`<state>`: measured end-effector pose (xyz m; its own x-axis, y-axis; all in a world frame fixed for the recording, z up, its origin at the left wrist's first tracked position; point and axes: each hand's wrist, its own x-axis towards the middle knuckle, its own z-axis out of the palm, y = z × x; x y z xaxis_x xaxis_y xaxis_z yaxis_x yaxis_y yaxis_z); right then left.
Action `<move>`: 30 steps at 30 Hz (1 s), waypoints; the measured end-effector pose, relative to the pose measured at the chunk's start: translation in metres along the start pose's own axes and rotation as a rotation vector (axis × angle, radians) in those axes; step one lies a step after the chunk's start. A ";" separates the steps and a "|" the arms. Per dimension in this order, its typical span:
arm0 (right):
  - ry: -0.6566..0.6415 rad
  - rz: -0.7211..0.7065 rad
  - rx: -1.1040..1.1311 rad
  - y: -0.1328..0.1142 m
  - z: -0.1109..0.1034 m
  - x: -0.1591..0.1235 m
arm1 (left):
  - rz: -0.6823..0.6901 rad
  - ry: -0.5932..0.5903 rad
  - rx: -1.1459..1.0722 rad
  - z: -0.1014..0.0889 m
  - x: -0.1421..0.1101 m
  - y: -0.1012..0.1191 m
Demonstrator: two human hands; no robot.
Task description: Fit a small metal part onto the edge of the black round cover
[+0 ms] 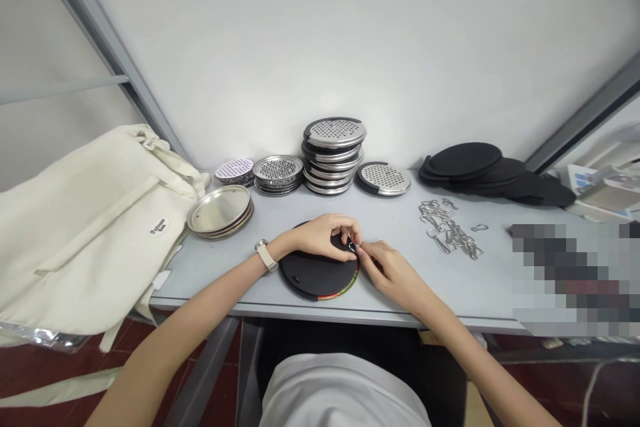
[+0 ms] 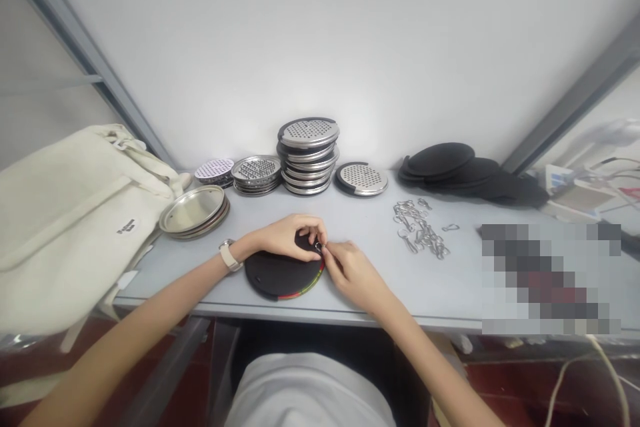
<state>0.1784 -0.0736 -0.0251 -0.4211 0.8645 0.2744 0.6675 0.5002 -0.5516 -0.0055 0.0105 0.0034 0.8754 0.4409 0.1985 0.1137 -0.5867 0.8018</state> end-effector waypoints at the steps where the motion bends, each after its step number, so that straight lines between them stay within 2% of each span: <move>1: -0.001 0.001 0.002 0.000 0.000 0.000 | -0.013 -0.002 -0.010 0.000 0.000 0.001; 6: -0.008 0.006 0.005 0.001 0.001 0.000 | -0.066 -0.010 -0.053 0.000 0.000 0.003; 22: 0.010 -0.007 -0.014 0.001 0.001 -0.002 | -0.044 -0.004 0.015 0.000 0.000 0.008; 30: 0.057 0.102 0.026 0.001 0.003 -0.004 | -0.011 -0.002 0.032 0.001 0.000 0.004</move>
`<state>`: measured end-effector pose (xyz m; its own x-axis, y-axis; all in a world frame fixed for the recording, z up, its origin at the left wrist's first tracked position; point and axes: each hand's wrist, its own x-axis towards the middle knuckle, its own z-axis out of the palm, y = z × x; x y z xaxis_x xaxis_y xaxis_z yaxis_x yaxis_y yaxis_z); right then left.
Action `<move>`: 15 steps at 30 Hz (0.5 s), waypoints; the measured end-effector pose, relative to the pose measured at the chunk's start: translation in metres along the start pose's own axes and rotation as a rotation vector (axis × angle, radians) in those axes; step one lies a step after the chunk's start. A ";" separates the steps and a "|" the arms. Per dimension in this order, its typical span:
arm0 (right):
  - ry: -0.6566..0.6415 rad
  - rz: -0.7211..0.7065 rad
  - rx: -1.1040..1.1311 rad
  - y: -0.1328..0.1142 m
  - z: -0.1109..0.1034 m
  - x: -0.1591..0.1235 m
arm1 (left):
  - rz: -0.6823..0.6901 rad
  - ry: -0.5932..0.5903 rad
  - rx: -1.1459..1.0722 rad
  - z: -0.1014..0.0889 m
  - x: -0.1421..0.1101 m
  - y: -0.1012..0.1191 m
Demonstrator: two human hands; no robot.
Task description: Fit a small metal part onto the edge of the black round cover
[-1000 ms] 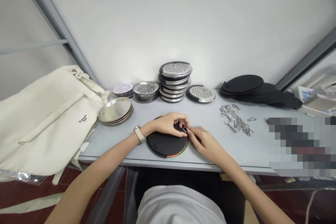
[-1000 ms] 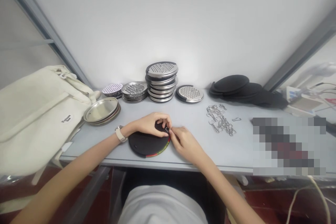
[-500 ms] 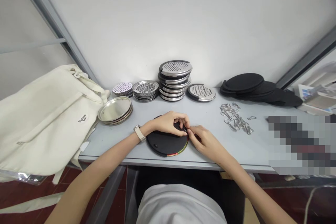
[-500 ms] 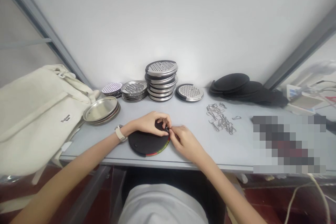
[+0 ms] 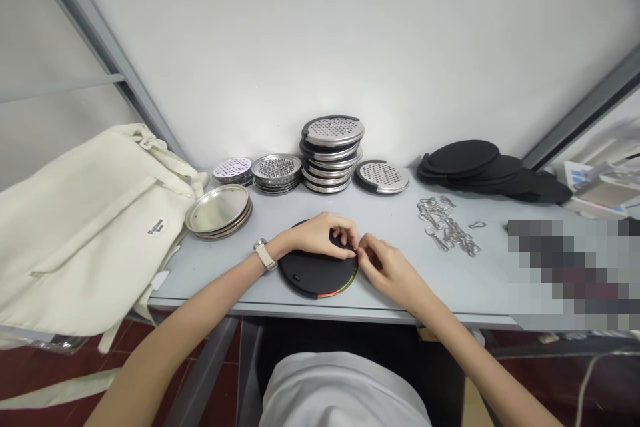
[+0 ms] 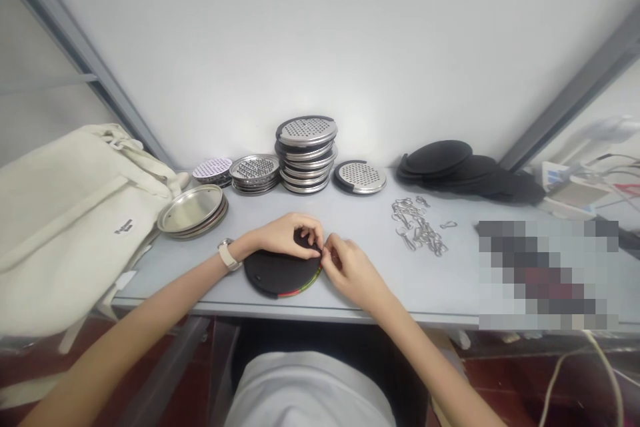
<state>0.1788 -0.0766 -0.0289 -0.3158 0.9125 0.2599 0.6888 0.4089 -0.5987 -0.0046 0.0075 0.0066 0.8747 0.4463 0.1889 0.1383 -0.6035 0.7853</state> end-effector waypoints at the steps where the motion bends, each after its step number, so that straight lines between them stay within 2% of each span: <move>1: -0.005 -0.001 0.003 0.000 0.000 0.000 | 0.000 0.003 0.000 0.000 0.000 -0.001; 9: -0.017 -0.049 -0.043 0.001 -0.001 0.002 | 0.007 0.044 0.035 0.000 0.000 0.000; 15: -0.022 -0.055 -0.065 0.002 0.002 0.004 | -0.015 0.035 -0.046 0.001 0.000 -0.003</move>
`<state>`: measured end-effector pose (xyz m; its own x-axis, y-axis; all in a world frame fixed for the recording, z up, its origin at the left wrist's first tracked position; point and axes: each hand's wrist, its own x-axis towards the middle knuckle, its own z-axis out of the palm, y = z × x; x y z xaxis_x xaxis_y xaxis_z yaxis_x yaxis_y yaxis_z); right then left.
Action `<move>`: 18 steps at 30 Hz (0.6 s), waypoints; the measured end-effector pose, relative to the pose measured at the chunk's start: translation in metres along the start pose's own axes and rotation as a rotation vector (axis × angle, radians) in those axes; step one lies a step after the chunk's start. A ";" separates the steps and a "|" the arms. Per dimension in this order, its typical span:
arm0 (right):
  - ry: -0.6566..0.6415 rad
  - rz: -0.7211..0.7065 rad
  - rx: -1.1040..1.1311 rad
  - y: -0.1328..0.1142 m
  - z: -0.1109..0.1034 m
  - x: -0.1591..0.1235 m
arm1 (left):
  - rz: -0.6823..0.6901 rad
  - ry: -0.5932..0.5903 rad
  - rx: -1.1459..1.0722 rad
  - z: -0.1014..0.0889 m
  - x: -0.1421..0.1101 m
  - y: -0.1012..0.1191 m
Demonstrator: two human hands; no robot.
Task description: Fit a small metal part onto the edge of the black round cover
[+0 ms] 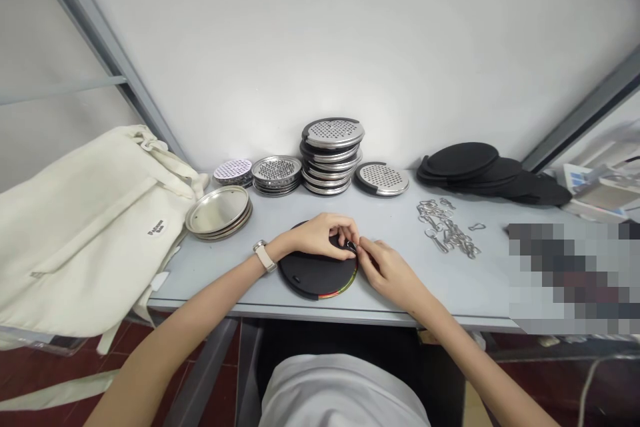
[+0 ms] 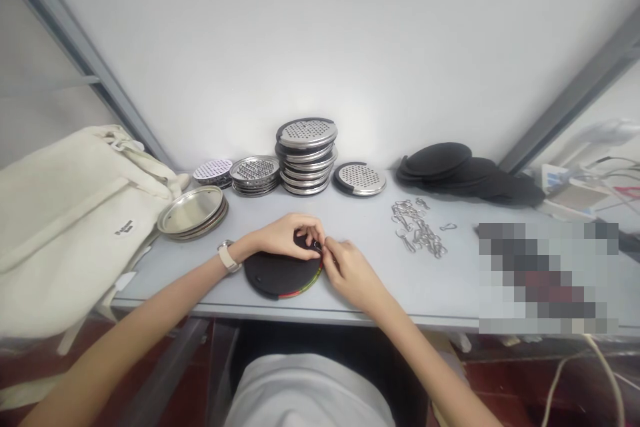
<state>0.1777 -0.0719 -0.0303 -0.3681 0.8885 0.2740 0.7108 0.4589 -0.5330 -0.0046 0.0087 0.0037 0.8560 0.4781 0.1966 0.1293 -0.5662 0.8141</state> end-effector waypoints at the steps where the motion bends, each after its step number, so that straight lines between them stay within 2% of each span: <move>1: -0.002 0.000 0.004 0.000 0.000 0.000 | -0.005 -0.002 -0.023 0.000 0.000 0.000; 7: -0.010 0.002 0.035 0.001 -0.003 -0.001 | -0.045 -0.005 -0.092 0.000 -0.001 0.002; 18: 0.007 -0.026 0.018 -0.001 -0.004 -0.001 | -0.053 -0.026 -0.074 0.000 -0.001 0.006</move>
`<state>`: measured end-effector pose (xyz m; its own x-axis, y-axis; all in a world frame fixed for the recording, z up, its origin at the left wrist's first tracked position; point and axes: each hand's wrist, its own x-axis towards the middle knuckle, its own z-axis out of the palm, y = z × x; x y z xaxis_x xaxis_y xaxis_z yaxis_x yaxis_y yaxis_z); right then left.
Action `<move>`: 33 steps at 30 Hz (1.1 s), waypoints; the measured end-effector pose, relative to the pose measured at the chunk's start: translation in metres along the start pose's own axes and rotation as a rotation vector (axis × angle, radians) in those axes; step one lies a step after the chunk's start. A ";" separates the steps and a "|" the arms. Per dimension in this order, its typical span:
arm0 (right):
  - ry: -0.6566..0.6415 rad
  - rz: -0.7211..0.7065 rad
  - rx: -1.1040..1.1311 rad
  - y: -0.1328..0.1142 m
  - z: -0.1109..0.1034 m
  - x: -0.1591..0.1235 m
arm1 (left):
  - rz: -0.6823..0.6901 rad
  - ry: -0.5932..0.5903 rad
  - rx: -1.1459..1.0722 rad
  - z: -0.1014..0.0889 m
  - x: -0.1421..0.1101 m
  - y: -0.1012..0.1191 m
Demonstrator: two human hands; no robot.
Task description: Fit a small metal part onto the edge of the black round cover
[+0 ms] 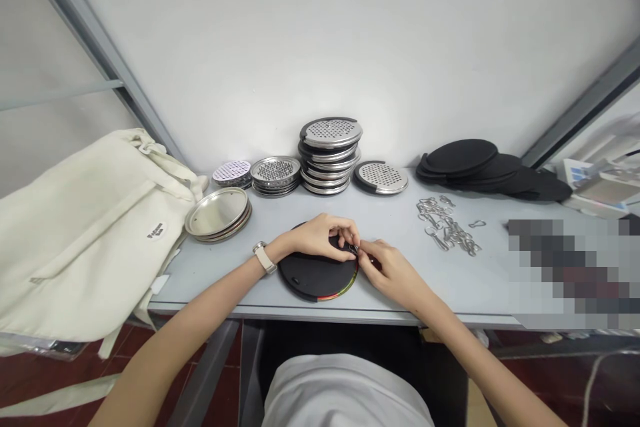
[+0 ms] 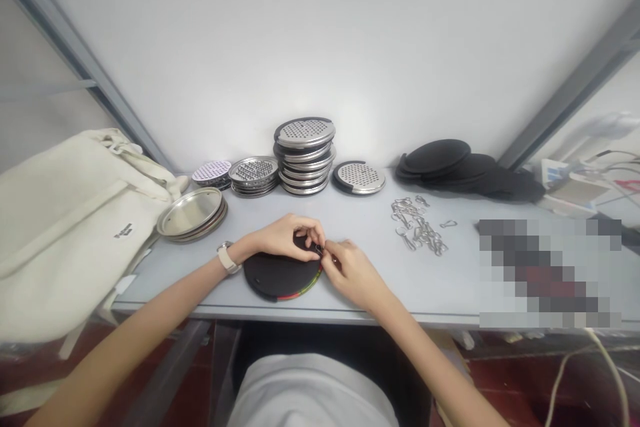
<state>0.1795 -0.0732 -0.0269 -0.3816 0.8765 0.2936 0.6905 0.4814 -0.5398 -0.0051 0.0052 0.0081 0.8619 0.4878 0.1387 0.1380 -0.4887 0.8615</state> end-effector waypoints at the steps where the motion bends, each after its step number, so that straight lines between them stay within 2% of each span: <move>1: 0.000 -0.001 -0.001 0.000 0.000 0.000 | 0.003 -0.001 0.007 0.000 0.000 0.000; 10: 0.003 0.008 -0.047 -0.001 0.000 -0.002 | 0.061 -0.008 0.017 0.001 0.000 0.000; 33: 0.006 -0.008 -0.139 0.001 0.004 -0.004 | 0.049 0.009 0.144 0.002 -0.001 0.004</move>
<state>0.1788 -0.0759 -0.0318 -0.3844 0.8723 0.3021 0.7659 0.4841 -0.4232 -0.0040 0.0016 0.0105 0.8650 0.4668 0.1840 0.1648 -0.6108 0.7744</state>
